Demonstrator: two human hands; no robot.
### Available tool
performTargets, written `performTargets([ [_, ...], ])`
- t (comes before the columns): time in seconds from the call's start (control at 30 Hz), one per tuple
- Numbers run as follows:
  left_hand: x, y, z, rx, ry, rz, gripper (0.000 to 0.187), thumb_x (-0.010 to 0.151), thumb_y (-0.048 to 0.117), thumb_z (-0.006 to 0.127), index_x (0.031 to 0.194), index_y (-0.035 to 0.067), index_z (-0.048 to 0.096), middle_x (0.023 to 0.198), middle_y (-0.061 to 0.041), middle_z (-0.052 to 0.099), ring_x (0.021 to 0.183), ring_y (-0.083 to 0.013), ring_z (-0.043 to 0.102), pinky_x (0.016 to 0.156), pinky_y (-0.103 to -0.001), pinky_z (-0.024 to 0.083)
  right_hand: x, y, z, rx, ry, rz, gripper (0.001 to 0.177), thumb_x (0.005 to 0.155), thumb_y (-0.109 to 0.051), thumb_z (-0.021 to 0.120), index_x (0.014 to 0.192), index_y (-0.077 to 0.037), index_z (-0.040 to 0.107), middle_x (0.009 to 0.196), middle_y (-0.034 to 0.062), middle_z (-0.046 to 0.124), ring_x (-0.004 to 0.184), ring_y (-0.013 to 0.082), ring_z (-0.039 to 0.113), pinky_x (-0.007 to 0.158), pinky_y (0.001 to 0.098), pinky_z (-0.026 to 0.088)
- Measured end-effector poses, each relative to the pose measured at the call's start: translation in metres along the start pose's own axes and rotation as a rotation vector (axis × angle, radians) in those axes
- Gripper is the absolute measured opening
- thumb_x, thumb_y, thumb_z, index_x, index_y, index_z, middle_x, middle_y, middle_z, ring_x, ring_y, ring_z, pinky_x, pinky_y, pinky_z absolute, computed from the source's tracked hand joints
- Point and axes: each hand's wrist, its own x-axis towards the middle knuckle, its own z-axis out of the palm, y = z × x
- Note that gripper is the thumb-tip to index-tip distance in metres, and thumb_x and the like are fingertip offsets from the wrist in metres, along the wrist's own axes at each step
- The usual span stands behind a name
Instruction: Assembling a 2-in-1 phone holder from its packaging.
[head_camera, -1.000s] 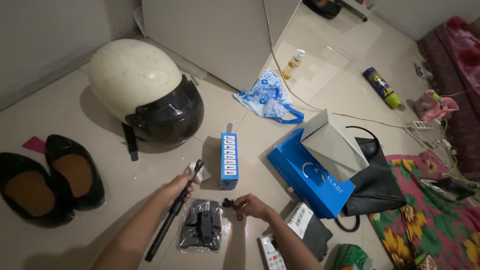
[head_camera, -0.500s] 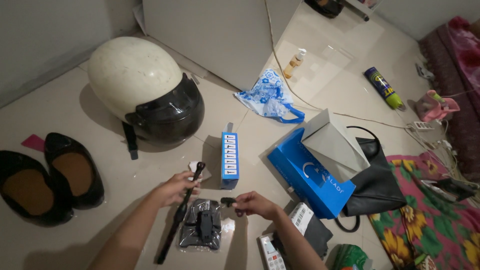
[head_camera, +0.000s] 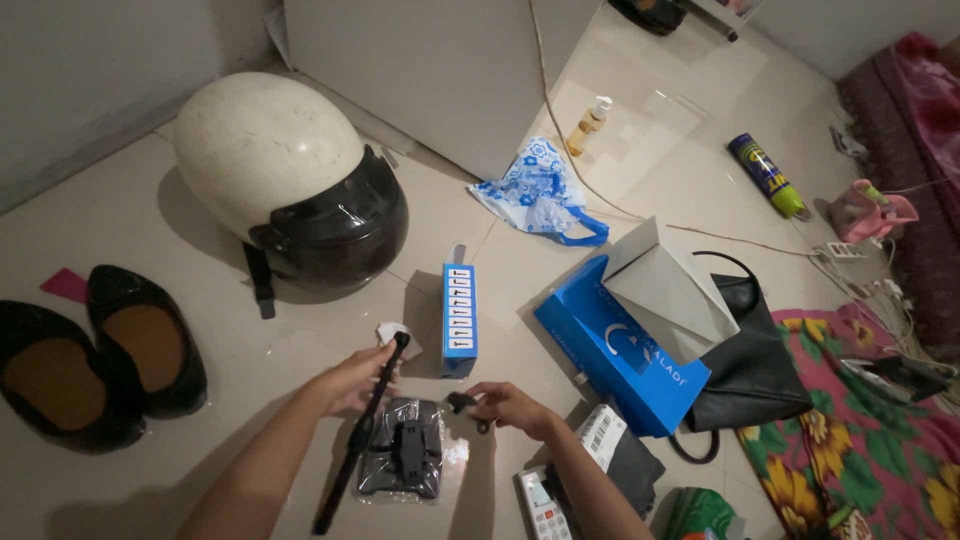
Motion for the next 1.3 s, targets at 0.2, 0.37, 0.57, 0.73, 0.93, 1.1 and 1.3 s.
performTargets([
  [0.2, 0.009, -0.006, -0.001, -0.038, -0.041, -0.011, 0.061, 0.1, 0.066, 0.028, 0.103, 0.013, 0.057, 0.071, 0.003, 0.046, 0.075, -0.0186, 0.06, 0.067, -0.039, 0.052, 0.02, 0.02, 0.007, -0.419, 0.019, 0.108, 0.039, 0.092, -0.024, 0.069, 0.129, -0.014, 0.064, 0.11, 0.01, 0.072, 0.102, 0.0221, 0.069, 0.094, 0.0408, 0.054],
  [0.37, 0.005, -0.003, 0.0, -0.093, -0.067, -0.047, 0.061, 0.101, 0.069, 0.028, 0.088, 0.014, 0.051, 0.063, 0.007, 0.038, 0.06, -0.0138, 0.045, 0.058, -0.034, 0.041, 0.032, 0.039, 0.009, -0.576, 0.047, 0.159, 0.035, 0.093, -0.021, 0.068, 0.127, -0.013, 0.065, 0.113, 0.0095, 0.072, 0.102, 0.0236, 0.07, 0.092, 0.0411, 0.057],
  [0.57, 0.002, -0.002, 0.0, -0.071, -0.039, -0.049, 0.058, 0.101, 0.067, 0.029, 0.085, 0.015, 0.05, 0.063, 0.006, 0.04, 0.062, -0.0139, 0.048, 0.061, -0.035, 0.043, 0.018, 0.012, 0.017, -0.587, 0.133, 0.146, 0.031, 0.094, -0.022, 0.069, 0.122, -0.011, 0.066, 0.115, 0.01, 0.073, 0.101, 0.0234, 0.071, 0.091, 0.0383, 0.059],
  [0.73, 0.01, -0.007, -0.001, -0.008, -0.042, -0.067, 0.056, 0.1, 0.068, 0.029, 0.081, 0.017, 0.046, 0.064, 0.006, 0.041, 0.064, -0.0145, 0.049, 0.065, -0.034, 0.041, 0.024, 0.018, 0.016, -0.578, 0.156, 0.112, 0.03, 0.094, -0.022, 0.069, 0.123, -0.013, 0.065, 0.12, 0.0085, 0.072, 0.107, 0.0236, 0.07, 0.097, 0.0393, 0.056],
  [0.93, 0.015, -0.004, 0.01, -0.145, -0.075, -0.077, 0.056, 0.1, 0.068, 0.036, 0.079, 0.017, 0.046, 0.065, 0.004, 0.045, 0.065, -0.0156, 0.047, 0.065, -0.036, 0.038, 0.029, 0.014, 0.017, -0.631, 0.273, 0.02, 0.024, 0.093, -0.022, 0.07, 0.115, -0.012, 0.069, 0.117, 0.0108, 0.072, 0.106, 0.0253, 0.071, 0.097, 0.0395, 0.057],
  [1.1, 0.017, 0.005, 0.021, -0.342, -0.219, -0.018, 0.061, 0.1, 0.069, 0.029, 0.079, 0.015, 0.046, 0.061, 0.005, 0.039, 0.06, -0.0174, 0.042, 0.065, -0.035, 0.042, 0.04, 0.031, 0.013, -0.741, 0.326, -0.123, 0.026, 0.086, -0.016, 0.074, 0.111, -0.011, 0.07, 0.112, 0.0129, 0.069, 0.103, 0.0286, 0.067, 0.092, 0.0419, 0.056],
  [1.3, -0.001, 0.043, 0.026, -0.444, -0.189, 0.153, 0.061, 0.102, 0.065, 0.026, 0.075, 0.014, 0.043, 0.059, 0.003, 0.037, 0.06, -0.0201, 0.043, 0.069, -0.041, 0.049, 0.021, 0.008, 0.032, -0.753, 0.421, -0.096, 0.031, 0.087, -0.029, 0.077, 0.111, -0.013, 0.068, 0.113, 0.0122, 0.067, 0.104, 0.0307, 0.068, 0.091, 0.0427, 0.055],
])
